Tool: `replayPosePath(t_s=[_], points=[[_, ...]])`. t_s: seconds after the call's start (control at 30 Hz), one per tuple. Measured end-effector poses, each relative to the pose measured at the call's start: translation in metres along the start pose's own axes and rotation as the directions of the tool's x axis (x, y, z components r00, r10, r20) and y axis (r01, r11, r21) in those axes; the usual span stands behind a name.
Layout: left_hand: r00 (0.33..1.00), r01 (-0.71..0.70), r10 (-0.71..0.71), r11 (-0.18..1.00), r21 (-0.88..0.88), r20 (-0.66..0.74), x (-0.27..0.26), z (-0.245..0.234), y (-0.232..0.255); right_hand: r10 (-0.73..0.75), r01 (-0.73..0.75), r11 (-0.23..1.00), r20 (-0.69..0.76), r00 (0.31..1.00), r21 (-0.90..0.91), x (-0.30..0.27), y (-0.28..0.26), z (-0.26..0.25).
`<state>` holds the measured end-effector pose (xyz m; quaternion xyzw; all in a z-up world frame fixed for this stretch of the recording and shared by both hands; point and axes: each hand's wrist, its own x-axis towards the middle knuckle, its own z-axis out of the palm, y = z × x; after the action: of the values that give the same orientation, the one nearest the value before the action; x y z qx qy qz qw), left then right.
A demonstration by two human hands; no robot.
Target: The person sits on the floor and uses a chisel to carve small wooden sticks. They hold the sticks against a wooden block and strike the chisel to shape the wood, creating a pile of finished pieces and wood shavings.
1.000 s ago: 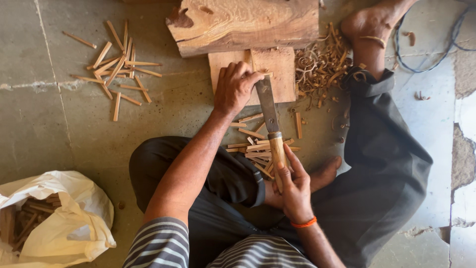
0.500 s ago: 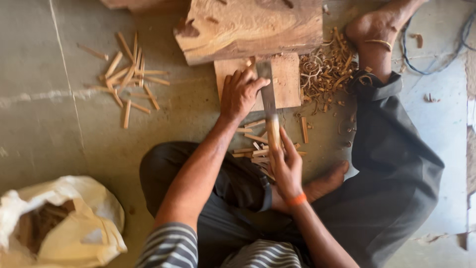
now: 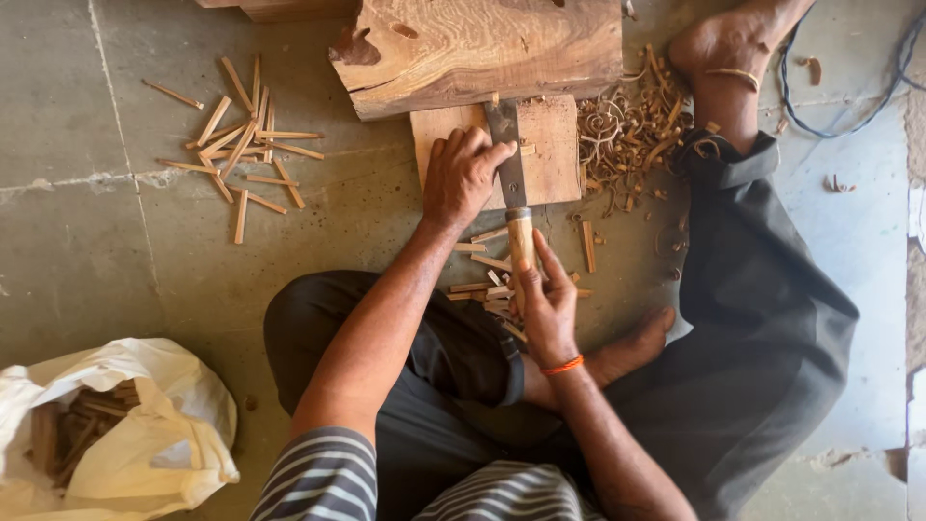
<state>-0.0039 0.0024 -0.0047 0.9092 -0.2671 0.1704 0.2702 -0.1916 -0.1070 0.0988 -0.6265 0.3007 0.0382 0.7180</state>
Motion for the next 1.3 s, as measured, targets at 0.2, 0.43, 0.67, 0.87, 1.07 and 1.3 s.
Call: replayPosePath(t_s=[0.2, 0.43, 0.67, 0.87, 1.07, 1.3], points=[[0.998, 0.006, -0.01, 0.998, -0.067, -0.059, 0.005, -0.003, 0.002, 0.055, -0.057, 0.994, 0.02, 0.998, 0.094, -0.025, -0.014, -0.004], [0.998, 0.054, -0.057, 0.993, -0.108, -0.025, 0.006, -0.018, 0.009, 0.018, -0.017, 0.982, -0.001, 1.0, 0.189, 0.004, 0.005, 0.002], [0.998, -0.029, 0.02, 0.989, -0.145, -0.059, 0.01, -0.006, 0.003, -0.131, 0.138, 0.93, -0.043, 0.99, 0.339, -0.047, 0.005, -0.039], [0.996, 0.09, -0.089, 0.96, -0.266, 0.016, 0.009, -0.004, -0.005, -0.021, 0.02, 0.968, 0.003, 1.0, 0.25, -0.046, 0.005, -0.055], [0.996, 0.069, -0.078, 0.97, -0.234, -0.032, 0.009, -0.01, 0.001, 0.075, -0.085, 0.983, 0.063, 0.995, 0.165, -0.059, 0.004, -0.057], [0.997, -0.003, -0.006, 0.992, -0.128, -0.076, 0.008, -0.007, 0.0, 0.023, -0.027, 0.998, 0.066, 0.998, 0.064, -0.036, 0.0, -0.038]])
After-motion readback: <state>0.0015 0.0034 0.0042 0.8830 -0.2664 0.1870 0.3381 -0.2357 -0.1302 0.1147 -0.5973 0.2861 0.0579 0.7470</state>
